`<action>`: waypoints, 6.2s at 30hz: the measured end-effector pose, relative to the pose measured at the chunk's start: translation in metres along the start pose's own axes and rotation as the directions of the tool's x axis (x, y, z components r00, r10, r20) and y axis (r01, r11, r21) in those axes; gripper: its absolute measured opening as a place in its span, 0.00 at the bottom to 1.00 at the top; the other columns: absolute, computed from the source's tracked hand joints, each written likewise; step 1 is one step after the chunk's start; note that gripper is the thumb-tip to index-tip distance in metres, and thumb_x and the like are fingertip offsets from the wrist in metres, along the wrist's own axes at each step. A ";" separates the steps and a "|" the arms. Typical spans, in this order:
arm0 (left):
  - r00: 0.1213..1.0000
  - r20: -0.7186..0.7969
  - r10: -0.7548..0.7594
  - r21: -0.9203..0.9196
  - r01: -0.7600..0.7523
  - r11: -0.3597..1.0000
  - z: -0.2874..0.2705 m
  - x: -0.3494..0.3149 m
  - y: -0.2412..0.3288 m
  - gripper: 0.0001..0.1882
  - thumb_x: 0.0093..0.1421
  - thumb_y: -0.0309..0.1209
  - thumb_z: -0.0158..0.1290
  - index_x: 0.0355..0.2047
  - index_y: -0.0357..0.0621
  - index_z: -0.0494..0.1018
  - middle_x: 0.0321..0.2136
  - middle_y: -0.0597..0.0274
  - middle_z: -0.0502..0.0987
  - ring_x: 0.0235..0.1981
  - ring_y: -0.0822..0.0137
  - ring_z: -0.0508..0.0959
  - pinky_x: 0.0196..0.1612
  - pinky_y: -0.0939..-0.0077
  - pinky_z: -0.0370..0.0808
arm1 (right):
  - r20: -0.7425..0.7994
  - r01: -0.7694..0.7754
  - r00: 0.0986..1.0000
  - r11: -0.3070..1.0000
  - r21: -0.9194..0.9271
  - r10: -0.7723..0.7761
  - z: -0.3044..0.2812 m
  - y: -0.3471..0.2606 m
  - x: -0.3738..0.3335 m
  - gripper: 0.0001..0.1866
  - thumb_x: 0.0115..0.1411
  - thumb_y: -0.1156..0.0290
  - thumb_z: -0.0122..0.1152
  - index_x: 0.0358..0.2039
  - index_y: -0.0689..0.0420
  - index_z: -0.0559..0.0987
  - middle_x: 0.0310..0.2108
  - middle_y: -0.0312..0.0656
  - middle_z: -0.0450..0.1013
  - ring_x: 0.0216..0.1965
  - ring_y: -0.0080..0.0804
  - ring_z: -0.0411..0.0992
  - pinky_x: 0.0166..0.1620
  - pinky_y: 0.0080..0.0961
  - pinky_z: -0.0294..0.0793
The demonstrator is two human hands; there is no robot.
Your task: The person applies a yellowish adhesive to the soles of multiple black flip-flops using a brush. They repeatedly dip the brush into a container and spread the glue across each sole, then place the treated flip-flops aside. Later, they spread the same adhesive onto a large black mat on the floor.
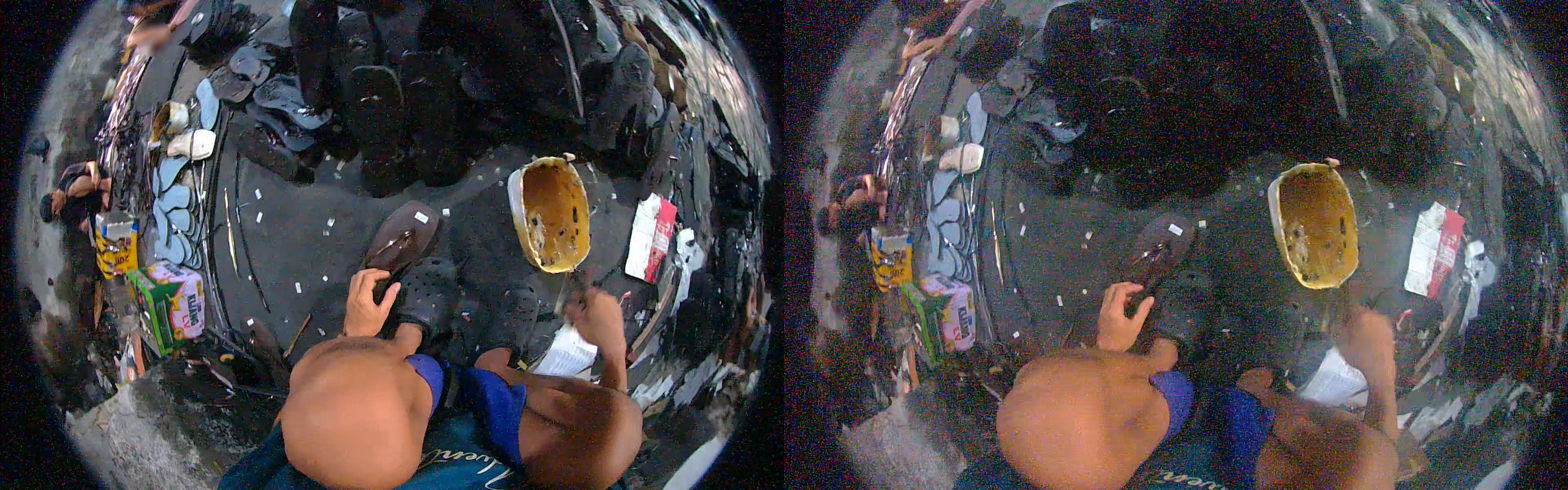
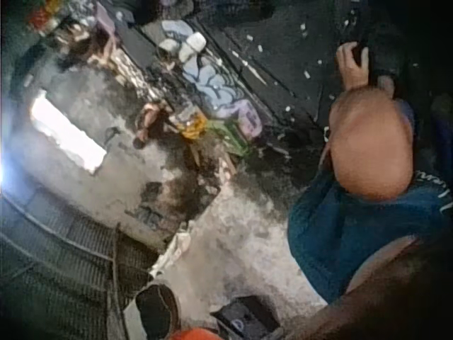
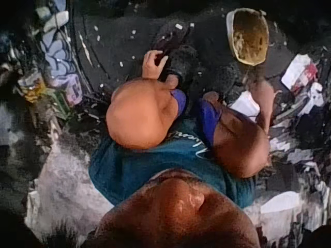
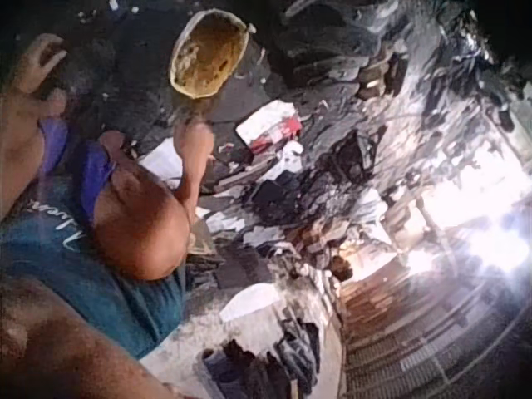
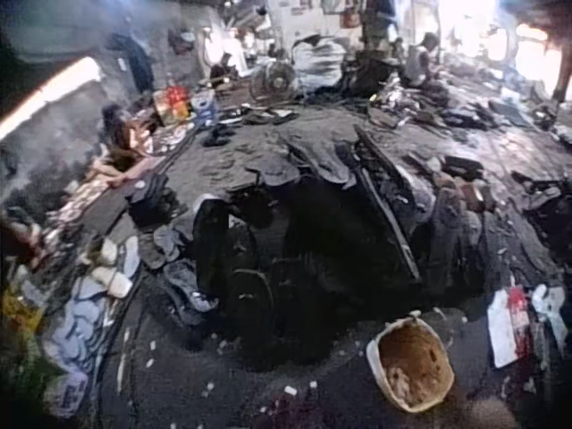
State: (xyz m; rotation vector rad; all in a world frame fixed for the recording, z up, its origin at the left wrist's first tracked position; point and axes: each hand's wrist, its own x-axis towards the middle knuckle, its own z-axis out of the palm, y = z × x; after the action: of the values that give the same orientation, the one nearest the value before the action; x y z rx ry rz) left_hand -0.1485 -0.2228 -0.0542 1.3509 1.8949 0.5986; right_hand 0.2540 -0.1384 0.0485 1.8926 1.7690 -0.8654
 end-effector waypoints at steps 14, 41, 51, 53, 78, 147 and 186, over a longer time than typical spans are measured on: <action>0.915 0.390 0.103 -0.783 0.270 0.561 0.020 0.113 0.074 0.24 0.72 0.36 0.36 0.61 0.32 0.64 0.62 0.54 0.67 0.64 0.61 0.65 0.67 0.67 0.59 | -0.633 0.653 0.757 0.212 0.727 -0.164 -0.033 -0.109 0.023 0.14 0.58 0.71 0.67 0.45 0.58 0.79 0.41 0.40 0.79 0.44 0.30 0.76 0.47 0.28 0.75; 0.810 0.457 0.368 -0.882 0.466 0.071 -0.010 0.114 0.133 0.37 0.66 0.52 0.35 0.66 0.37 0.56 0.63 0.44 0.63 0.62 0.46 0.67 0.65 0.53 0.63 | -0.815 0.791 0.579 0.256 0.555 -0.020 -0.095 -0.121 0.089 0.10 0.58 0.78 0.61 0.42 0.59 0.79 0.33 0.45 0.80 0.33 0.31 0.78 0.36 0.26 0.76; 0.899 0.432 -0.068 -0.890 0.437 0.132 -0.013 0.128 0.005 0.35 0.66 0.48 0.33 0.65 0.33 0.56 0.61 0.39 0.63 0.63 0.44 0.64 0.66 0.55 0.61 | -0.764 0.747 0.641 0.283 0.602 -0.066 -0.018 -0.123 0.051 0.08 0.56 0.64 0.67 0.36 0.49 0.84 0.34 0.40 0.79 0.37 0.39 0.77 0.42 0.34 0.74; 0.829 0.538 -0.154 -0.832 0.551 0.061 -0.015 0.087 -0.034 0.34 0.67 0.48 0.34 0.63 0.34 0.58 0.59 0.40 0.65 0.60 0.46 0.66 0.64 0.56 0.63 | -0.796 0.610 0.586 0.566 0.555 0.150 -0.011 -0.073 0.103 0.14 0.56 0.58 0.65 0.34 0.56 0.82 0.34 0.48 0.78 0.38 0.48 0.76 0.41 0.39 0.74; 0.887 0.451 0.099 -0.893 0.447 0.061 0.008 0.124 0.179 0.25 0.70 0.46 0.35 0.52 0.39 0.70 0.42 0.54 0.79 0.40 0.60 0.81 0.44 0.62 0.80 | -0.931 0.937 0.249 0.309 0.163 -0.265 -0.081 -0.154 0.078 0.12 0.51 0.75 0.65 0.38 0.52 0.82 0.35 0.42 0.79 0.39 0.44 0.76 0.46 0.38 0.73; 0.964 -0.259 -0.059 0.513 0.189 0.837 -0.150 -0.117 -0.256 0.47 0.51 0.52 0.65 0.64 0.40 0.59 0.56 0.40 0.64 0.57 0.43 0.64 0.60 0.44 0.60 | -0.876 0.313 0.481 0.928 0.201 0.028 0.013 -0.056 0.099 0.13 0.56 0.53 0.63 0.35 0.46 0.83 0.29 0.36 0.78 0.40 0.35 0.69 0.45 0.37 0.62; 0.728 0.449 0.518 -0.860 0.510 0.029 0.006 0.132 0.167 0.32 0.70 0.47 0.36 0.66 0.37 0.56 0.63 0.44 0.63 0.62 0.50 0.68 0.63 0.59 0.68 | -0.819 0.794 0.573 0.270 0.545 -0.034 -0.085 -0.128 0.040 0.10 0.56 0.77 0.66 0.40 0.61 0.80 0.37 0.46 0.79 0.38 0.35 0.78 0.43 0.30 0.76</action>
State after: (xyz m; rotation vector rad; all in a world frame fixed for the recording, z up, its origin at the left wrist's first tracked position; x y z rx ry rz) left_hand -0.0686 -0.0416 0.0241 0.3345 0.3267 0.9730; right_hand 0.1413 -0.0377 0.0980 2.6058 2.8066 -1.8742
